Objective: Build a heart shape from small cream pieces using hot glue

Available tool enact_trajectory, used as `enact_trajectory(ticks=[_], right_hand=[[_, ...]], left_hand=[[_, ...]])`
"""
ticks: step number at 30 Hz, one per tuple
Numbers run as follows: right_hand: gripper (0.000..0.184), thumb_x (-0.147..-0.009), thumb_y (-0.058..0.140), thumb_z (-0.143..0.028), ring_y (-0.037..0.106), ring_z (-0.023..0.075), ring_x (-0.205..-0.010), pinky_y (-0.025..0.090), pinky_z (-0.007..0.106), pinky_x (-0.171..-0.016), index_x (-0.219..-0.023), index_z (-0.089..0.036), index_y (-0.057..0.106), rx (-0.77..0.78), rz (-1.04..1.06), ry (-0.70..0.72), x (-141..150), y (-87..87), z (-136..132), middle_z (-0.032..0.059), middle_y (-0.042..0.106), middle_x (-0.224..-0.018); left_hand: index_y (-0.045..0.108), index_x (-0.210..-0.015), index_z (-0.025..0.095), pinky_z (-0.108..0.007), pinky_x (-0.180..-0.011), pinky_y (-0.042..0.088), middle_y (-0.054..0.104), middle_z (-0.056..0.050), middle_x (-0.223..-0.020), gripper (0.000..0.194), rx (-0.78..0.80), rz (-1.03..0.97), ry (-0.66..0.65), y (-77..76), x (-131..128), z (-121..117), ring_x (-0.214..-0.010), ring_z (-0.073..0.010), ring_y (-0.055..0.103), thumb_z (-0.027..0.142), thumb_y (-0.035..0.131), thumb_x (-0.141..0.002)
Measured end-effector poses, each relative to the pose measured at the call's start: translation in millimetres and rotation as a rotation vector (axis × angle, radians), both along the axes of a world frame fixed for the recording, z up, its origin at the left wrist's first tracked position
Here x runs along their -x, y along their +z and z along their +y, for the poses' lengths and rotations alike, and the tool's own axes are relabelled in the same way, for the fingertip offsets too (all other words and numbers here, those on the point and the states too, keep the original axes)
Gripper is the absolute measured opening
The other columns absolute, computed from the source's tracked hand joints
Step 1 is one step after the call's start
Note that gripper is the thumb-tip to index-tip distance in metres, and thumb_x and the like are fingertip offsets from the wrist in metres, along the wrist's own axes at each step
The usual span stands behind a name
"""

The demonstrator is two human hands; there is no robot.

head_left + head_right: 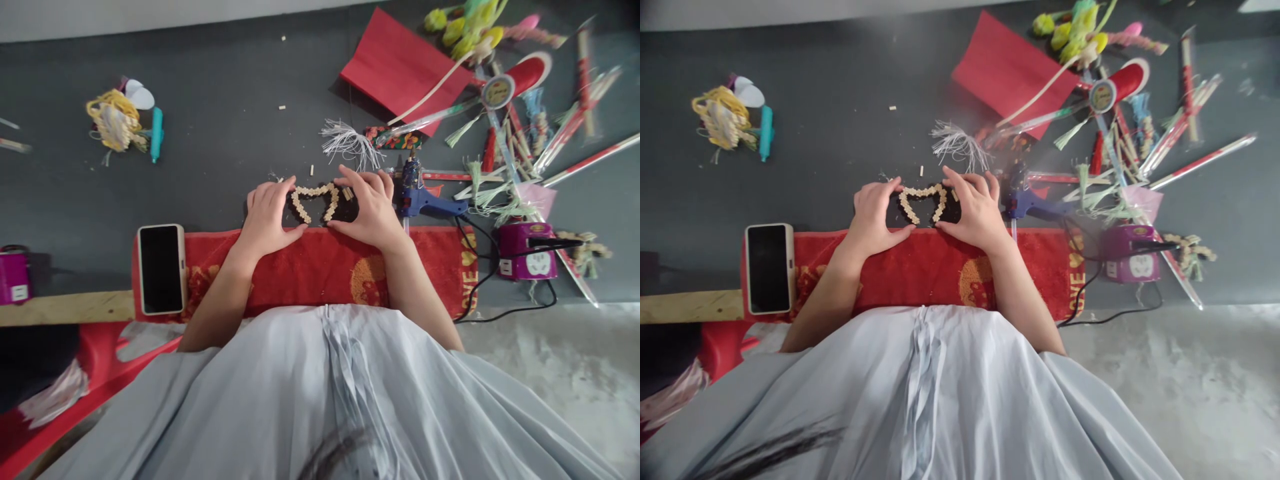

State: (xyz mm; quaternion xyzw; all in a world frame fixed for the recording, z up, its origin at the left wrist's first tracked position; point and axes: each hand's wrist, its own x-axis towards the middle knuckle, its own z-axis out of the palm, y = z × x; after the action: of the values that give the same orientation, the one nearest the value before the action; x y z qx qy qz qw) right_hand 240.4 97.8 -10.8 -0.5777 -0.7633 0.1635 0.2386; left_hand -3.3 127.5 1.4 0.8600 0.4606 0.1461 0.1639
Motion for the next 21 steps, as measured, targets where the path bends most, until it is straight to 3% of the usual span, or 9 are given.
enact_trajectory(ticks=[21], right_hand=[[0.086,-0.078,0.065,-0.044,0.047,0.0329,-0.131,0.015,0.058,-0.121,-0.153,-0.021,0.030,0.023,-0.019,0.024,1.5,4.7,-0.4,0.0086,0.062,-0.139]], left_hand=[[0.033,-0.147,0.018,-0.047,-0.109,0.034,0.058,-0.015,-0.136,0.077,-0.003,0.003,-0.007,-0.8,-0.5,0.0,-0.128,-0.0340,0.049,0.038,0.070,-0.082]])
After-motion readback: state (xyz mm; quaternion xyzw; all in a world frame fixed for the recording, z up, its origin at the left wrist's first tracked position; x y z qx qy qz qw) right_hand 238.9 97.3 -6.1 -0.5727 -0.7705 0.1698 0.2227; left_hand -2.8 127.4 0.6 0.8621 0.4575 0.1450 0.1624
